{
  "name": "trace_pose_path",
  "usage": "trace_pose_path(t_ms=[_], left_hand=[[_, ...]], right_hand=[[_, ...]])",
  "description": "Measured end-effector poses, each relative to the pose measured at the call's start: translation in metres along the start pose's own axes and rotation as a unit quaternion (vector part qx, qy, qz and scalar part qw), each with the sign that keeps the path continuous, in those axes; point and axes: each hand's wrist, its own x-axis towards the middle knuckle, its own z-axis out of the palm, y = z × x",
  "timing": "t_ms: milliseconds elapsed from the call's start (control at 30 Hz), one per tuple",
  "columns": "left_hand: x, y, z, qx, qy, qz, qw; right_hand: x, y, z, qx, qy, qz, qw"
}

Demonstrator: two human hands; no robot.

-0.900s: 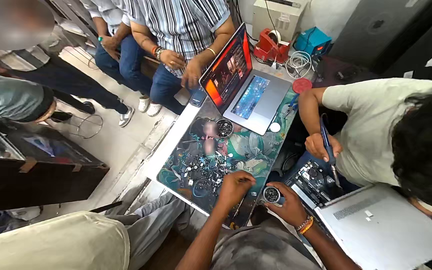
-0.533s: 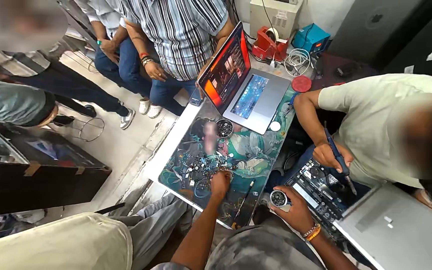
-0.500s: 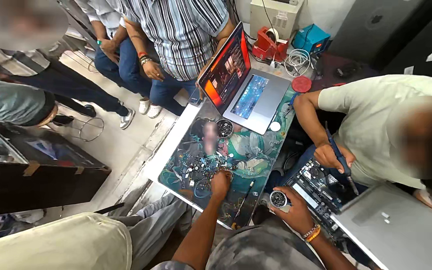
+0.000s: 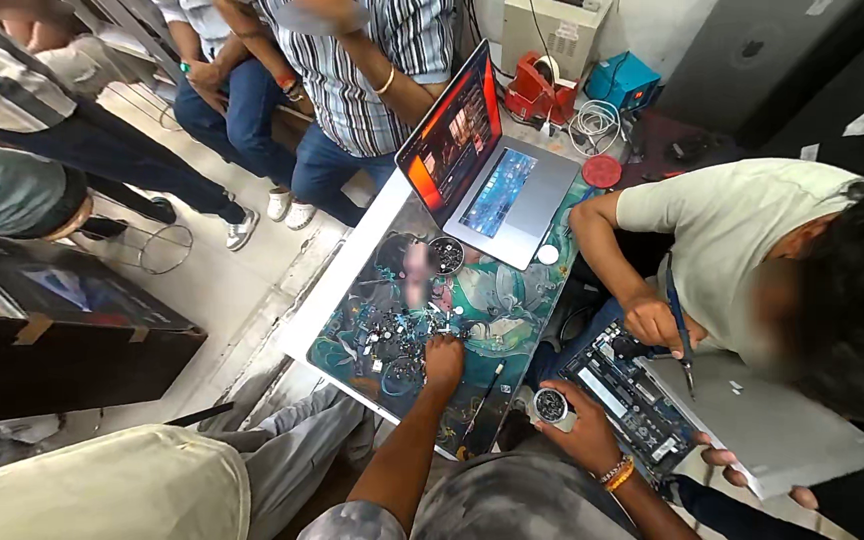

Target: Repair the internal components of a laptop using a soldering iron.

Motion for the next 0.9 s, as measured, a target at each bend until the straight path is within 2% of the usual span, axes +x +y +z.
trace_pose_path(t_ms=[100, 267, 333, 433, 500, 567, 633, 700, 900], left_hand=[[0.0, 0.001, 0.01, 0.026, 0.024, 0.041, 0.999], [0.002, 0.001, 0.017, 0.055, -0.014, 0.03, 0.998], [-0.001, 0.002, 0.014, 0.018, -0.001, 0.02, 1.0], [-0.018, 0.015, -0.016, -0.145, 0.023, -0.008, 0.989], [-0.04, 0.028, -0.043, -0.266, 0.053, 0.035, 0.962], [-0.065, 0.043, -0.063, -0.335, 0.05, 0.125, 0.933], [-0.084, 0.055, -0.072, -0.349, 0.05, 0.221, 0.909], [-0.092, 0.063, -0.074, -0.332, 0.061, 0.279, 0.899], [-0.095, 0.063, -0.064, -0.288, 0.106, 0.316, 0.898]], right_hand=[[0.003, -0.001, 0.001, -0.005, -0.003, -0.004, 1.0], [0.007, -0.005, 0.004, -0.002, -0.012, -0.009, 1.0], [0.009, -0.005, 0.004, 0.0, -0.013, -0.014, 1.0], [0.014, -0.002, 0.005, -0.003, -0.018, -0.011, 1.0], [0.018, 0.0, 0.005, -0.014, -0.026, -0.002, 1.0], [0.021, -0.002, 0.005, -0.019, -0.037, 0.005, 0.999], [0.024, -0.004, 0.007, -0.018, -0.039, -0.006, 0.999], [0.028, -0.006, 0.008, -0.014, -0.039, -0.022, 0.999], [0.032, -0.008, 0.01, -0.006, -0.03, -0.054, 0.998]])
